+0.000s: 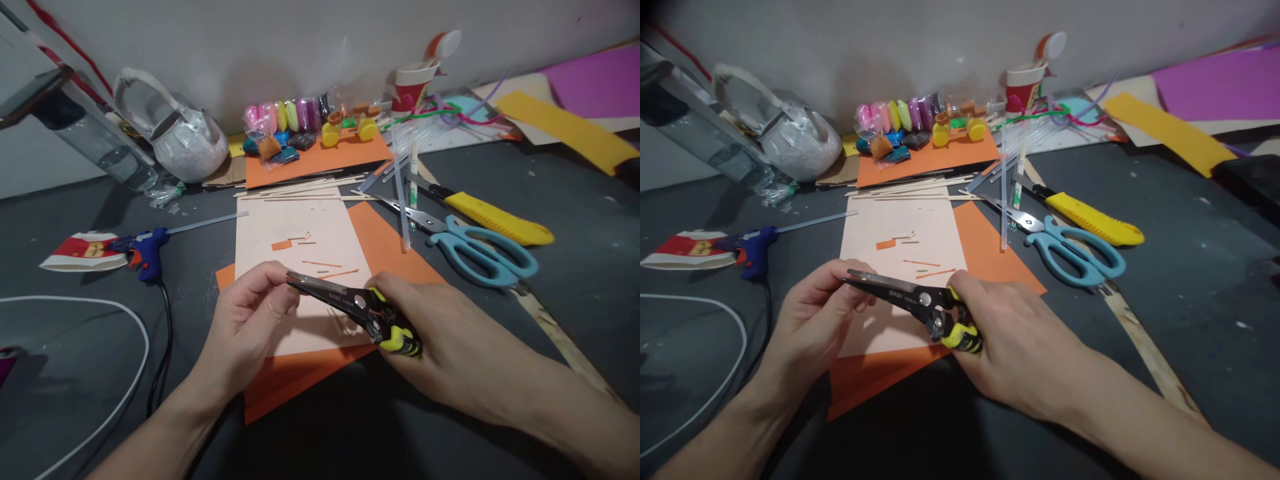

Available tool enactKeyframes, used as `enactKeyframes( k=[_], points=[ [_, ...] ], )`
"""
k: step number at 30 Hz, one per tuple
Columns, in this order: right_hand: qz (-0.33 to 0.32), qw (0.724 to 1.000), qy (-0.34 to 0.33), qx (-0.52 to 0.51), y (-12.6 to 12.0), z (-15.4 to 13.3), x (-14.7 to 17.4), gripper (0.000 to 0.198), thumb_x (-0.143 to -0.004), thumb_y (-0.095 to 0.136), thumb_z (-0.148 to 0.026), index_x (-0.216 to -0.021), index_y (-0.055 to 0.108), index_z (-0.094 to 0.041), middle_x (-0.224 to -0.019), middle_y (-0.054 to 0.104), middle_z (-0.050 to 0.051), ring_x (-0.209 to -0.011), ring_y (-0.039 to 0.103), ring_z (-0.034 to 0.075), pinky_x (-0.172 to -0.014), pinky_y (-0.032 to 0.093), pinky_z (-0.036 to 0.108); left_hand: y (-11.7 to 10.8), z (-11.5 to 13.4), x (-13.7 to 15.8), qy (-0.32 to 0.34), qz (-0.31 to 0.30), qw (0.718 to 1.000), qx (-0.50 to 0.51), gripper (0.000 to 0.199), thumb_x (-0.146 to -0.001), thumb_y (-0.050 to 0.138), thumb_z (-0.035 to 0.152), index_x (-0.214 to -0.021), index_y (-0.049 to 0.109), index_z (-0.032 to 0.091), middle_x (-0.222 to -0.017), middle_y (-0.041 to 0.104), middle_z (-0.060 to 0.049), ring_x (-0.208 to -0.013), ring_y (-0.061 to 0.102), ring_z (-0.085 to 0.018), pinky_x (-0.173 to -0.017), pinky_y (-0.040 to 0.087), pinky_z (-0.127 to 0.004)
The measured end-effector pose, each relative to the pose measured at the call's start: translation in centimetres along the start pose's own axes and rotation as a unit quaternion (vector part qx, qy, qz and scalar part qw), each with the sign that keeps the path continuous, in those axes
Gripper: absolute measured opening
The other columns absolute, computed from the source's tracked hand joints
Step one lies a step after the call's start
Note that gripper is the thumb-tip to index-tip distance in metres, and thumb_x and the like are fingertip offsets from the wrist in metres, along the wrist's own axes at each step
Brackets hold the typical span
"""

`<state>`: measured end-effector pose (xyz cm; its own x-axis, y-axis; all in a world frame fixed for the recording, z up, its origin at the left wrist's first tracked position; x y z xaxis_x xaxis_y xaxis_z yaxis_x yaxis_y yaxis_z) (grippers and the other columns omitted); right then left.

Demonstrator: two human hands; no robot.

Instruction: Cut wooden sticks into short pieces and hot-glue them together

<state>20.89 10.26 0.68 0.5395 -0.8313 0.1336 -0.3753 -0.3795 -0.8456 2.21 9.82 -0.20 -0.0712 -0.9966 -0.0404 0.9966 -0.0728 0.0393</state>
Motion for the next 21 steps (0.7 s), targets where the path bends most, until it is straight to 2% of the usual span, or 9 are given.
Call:
enactKeyframes(
  k=[3, 6, 9, 11, 14, 17, 19, 21],
  points=[
    [0.022, 0.999, -0.010, 0.024, -0.1, -0.2, 0.1, 0.008, -0.075, 0.048, -0.021, -0.079, 0.042, -0.024, -0.065, 0.061, 0.003, -0.051, 0.054, 0.019, -0.050, 0.027, 0.029, 0.2, 0.0, 0.1, -0.012, 0.003, 0.999, 0.031, 0.016, -0.092, 0.064, 0.028, -0.078, 0.065, 0.021, -0.066, 0.055, 0.002, -0.067, 0.053, -0.012, -0.066, 0.044, -0.023],
    [0.039, 0.999, 0.004, 0.024, -0.5, 0.3, -0.1, 0.007, -0.080, 0.048, -0.029, -0.082, 0.043, -0.024, -0.064, 0.062, 0.003, -0.052, 0.057, 0.020, -0.050, 0.029, 0.028, 0.2, 0.6, 0.0, -0.006, 0.015, 1.000, -0.004, 0.016, -0.092, 0.063, 0.028, -0.078, 0.065, 0.021, -0.065, 0.057, 0.002, -0.071, 0.059, -0.013, -0.069, 0.046, -0.024],
    [0.090, 0.991, 0.064, 0.078, -1.8, 2.0, -0.5, 0.024, -0.084, 0.050, -0.047, -0.084, 0.042, -0.024, -0.063, 0.060, 0.004, -0.054, 0.058, 0.022, -0.049, 0.029, 0.028, 0.5, 1.0, 0.1, -0.015, 0.005, 0.997, -0.081, 0.010, -0.096, 0.058, 0.027, -0.090, 0.065, 0.022, -0.069, 0.064, 0.002, -0.072, 0.061, -0.013, -0.069, 0.047, -0.024],
    [0.113, 0.976, 0.110, 0.152, -2.4, 3.2, -0.8, 0.034, -0.086, 0.047, -0.056, -0.086, 0.043, -0.022, -0.063, 0.059, 0.005, -0.055, 0.058, 0.024, -0.049, 0.027, 0.029, 1.1, 0.7, 0.3, -0.039, -0.028, 0.993, -0.109, 0.011, -0.097, 0.055, 0.030, -0.095, 0.062, 0.022, -0.076, 0.068, 0.001, -0.073, 0.062, -0.013, -0.071, 0.048, -0.025],
    [0.114, 0.954, 0.155, 0.231, -2.5, 4.5, -1.2, 0.037, -0.087, 0.049, -0.055, -0.091, 0.050, -0.019, -0.070, 0.062, 0.009, -0.061, 0.060, 0.027, -0.050, 0.027, 0.030, 1.8, 0.1, 0.5, -0.064, -0.079, 0.982, -0.160, 0.014, -0.098, 0.053, 0.032, -0.093, 0.061, 0.021, -0.087, 0.068, -0.001, -0.080, 0.063, -0.015, -0.073, 0.047, -0.026],
    [0.124, 0.945, 0.155, 0.259, -2.1, 5.0, -1.5, 0.036, -0.083, 0.059, -0.050, -0.094, 0.056, -0.016, -0.083, 0.066, 0.011, -0.074, 0.062, 0.028, -0.057, 0.035, 0.032, 1.9, -0.1, 0.5, -0.044, -0.086, 0.969, -0.228, 0.014, -0.095, 0.056, 0.027, -0.085, 0.062, 0.020, -0.089, 0.062, -0.001, -0.083, 0.057, -0.014, -0.073, 0.043, -0.026],
    [0.129, 0.945, 0.135, 0.268, -2.0, 4.8, -1.5, 0.043, -0.083, 0.061, -0.054, -0.097, 0.059, -0.014, -0.089, 0.066, 0.013, -0.081, 0.062, 0.030, -0.065, 0.041, 0.035, 1.7, -0.9, 0.5, -0.075, -0.075, 0.975, -0.196, 0.014, -0.094, 0.058, 0.030, -0.083, 0.060, 0.020, -0.081, 0.057, 0.001, -0.074, 0.051, -0.012, -0.066, 0.040, -0.025],
    [0.141, 0.942, 0.112, 0.284, -2.2, 4.2, -1.4, 0.047, -0.084, 0.061, -0.056, -0.100, 0.062, -0.012, -0.090, 0.065, 0.015, -0.086, 0.061, 0.032, -0.072, 0.043, 0.037, 1.6, -2.1, 0.6, -0.136, -0.069, 0.982, -0.114, 0.017, -0.093, 0.059, 0.035, -0.084, 0.059, 0.020, -0.073, 0.053, 0.003, -0.065, 0.046, -0.010, -0.059, 0.037, -0.024]
  ],
)
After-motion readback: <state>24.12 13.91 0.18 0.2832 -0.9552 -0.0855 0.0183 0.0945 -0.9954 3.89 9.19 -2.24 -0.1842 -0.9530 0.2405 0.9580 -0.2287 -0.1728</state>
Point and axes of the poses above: each hand's wrist, its own x-axis away from the middle knuckle, its own y-axis out of the palm, z = x × y, the point moved 7 cm from there along -x, towards the middle knuckle
